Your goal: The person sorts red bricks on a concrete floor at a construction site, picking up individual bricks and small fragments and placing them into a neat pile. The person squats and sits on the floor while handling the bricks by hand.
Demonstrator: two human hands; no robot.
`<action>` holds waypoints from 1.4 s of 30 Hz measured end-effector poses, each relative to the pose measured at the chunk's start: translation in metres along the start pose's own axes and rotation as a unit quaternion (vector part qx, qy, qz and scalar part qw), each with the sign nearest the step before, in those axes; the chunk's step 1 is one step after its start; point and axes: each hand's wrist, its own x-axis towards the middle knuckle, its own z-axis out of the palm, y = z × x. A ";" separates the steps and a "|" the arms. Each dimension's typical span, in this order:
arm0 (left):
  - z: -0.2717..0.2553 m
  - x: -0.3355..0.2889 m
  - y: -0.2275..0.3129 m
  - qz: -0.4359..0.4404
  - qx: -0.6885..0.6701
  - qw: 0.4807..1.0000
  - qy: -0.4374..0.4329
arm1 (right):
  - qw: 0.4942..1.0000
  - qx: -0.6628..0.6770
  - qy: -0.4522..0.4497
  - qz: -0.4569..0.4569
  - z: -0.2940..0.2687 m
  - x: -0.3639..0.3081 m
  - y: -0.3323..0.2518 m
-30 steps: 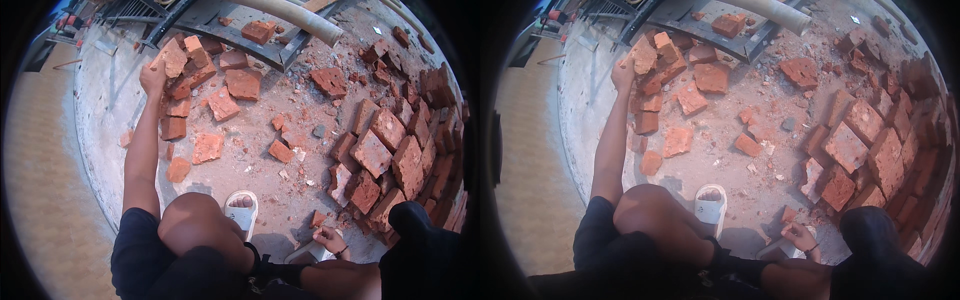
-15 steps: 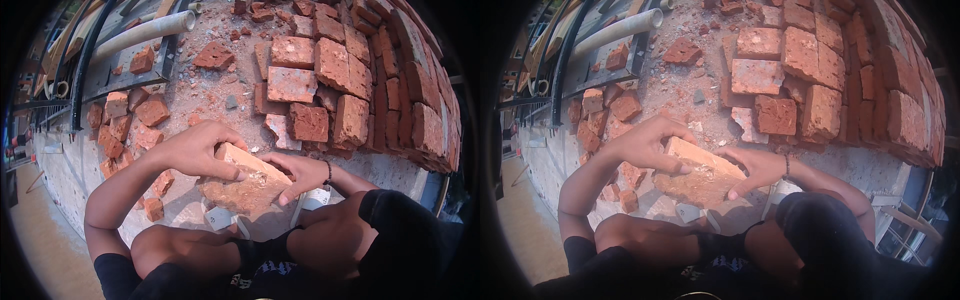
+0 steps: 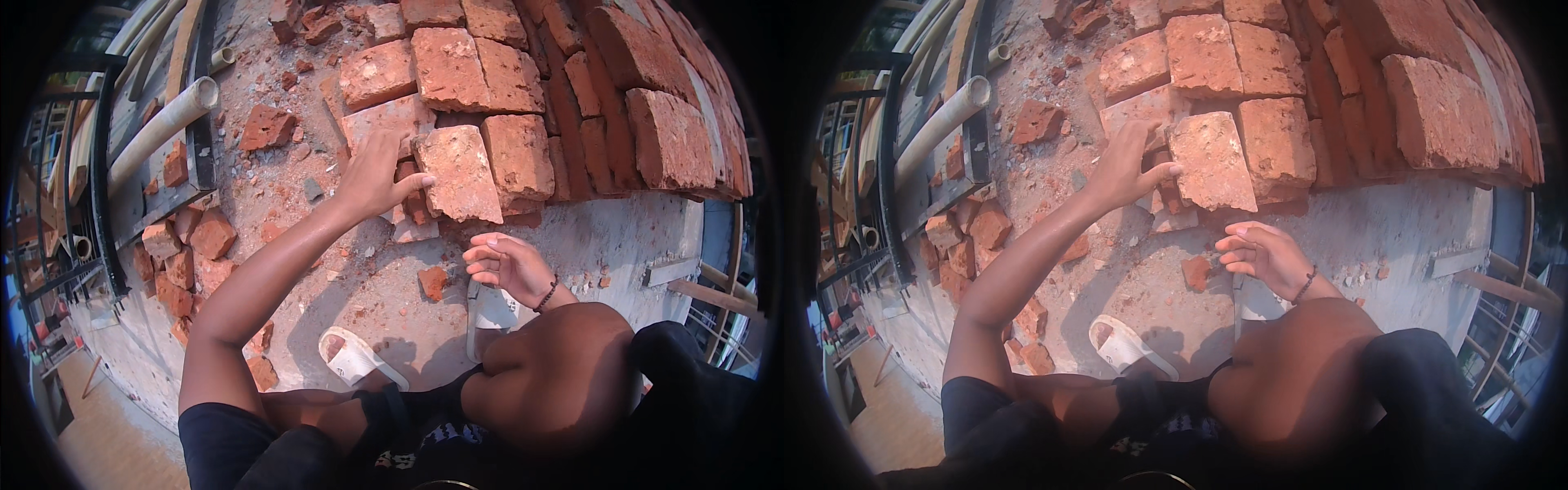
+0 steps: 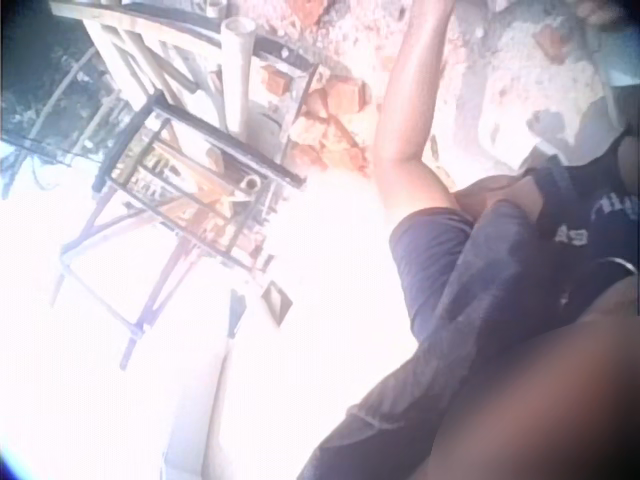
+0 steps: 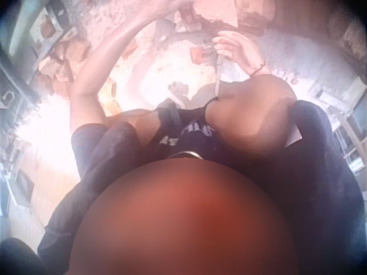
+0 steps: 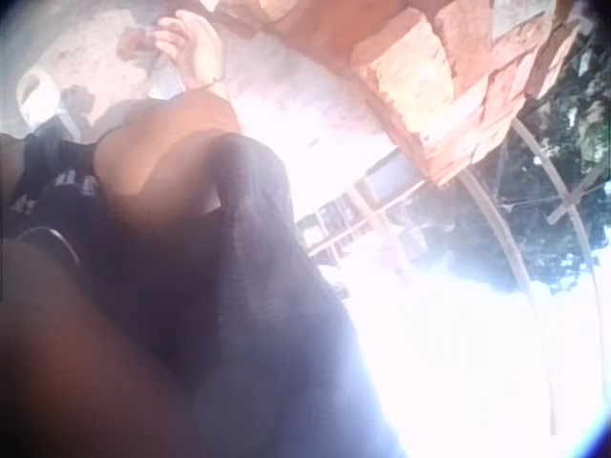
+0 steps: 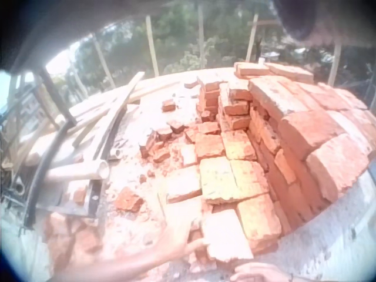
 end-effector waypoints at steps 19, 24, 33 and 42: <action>-0.041 -0.056 -0.017 -0.018 -0.101 0.980 -0.170 | 0.993 -0.102 0.019 -0.057 0.015 0.039 0.015; -0.155 -0.218 -0.138 -0.319 -0.014 0.947 -0.031 | 0.882 -0.421 -0.162 0.135 0.008 0.050 0.049; -0.240 -0.455 -0.316 -0.604 0.299 0.738 0.006 | 0.843 -0.498 -0.096 0.181 0.010 0.061 0.058; -0.263 -0.441 -0.358 -0.653 0.158 0.731 -0.115 | 0.872 -0.458 -0.107 0.138 0.007 0.066 0.065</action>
